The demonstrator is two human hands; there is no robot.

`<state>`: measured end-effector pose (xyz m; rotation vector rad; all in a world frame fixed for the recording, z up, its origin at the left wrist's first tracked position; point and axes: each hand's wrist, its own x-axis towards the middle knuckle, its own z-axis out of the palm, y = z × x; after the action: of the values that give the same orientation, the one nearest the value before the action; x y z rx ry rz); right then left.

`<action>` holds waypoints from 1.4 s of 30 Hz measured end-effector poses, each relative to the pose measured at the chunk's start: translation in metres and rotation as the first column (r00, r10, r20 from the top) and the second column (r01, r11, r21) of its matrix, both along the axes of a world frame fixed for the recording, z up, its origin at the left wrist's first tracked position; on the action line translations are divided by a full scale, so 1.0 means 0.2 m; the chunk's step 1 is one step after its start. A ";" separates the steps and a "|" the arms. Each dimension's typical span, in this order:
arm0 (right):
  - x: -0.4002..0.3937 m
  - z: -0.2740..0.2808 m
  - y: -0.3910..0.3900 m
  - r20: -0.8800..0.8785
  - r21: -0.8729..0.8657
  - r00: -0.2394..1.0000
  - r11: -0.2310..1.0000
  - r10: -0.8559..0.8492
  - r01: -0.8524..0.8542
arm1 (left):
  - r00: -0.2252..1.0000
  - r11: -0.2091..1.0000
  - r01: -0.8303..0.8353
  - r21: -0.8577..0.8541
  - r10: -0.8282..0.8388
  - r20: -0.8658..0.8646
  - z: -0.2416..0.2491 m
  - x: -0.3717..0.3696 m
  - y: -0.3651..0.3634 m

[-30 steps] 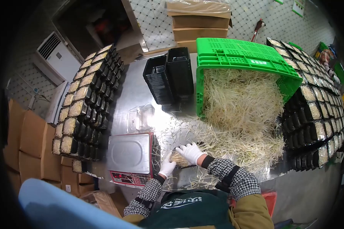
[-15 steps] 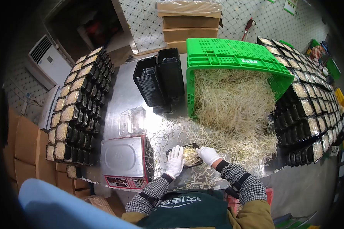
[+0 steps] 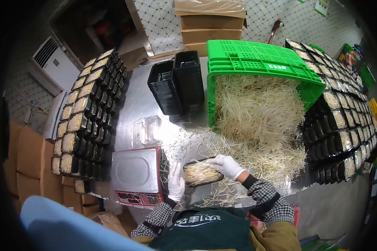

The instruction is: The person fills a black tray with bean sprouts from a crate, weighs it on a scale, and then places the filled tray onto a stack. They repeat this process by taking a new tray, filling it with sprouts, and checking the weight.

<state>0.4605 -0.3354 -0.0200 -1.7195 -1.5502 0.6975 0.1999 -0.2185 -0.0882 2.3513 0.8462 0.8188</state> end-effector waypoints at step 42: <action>-0.19 -0.44 -0.19 0.037 -0.013 0.912 0.913 -0.408 0.409 | 0.936 0.809 -0.199 -0.553 -0.010 -0.351 -0.38 0.04 -0.05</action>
<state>0.4217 -0.3730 -0.1079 -1.9951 -1.1475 0.4707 0.2070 -0.2284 -0.1642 1.9146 1.1716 0.1293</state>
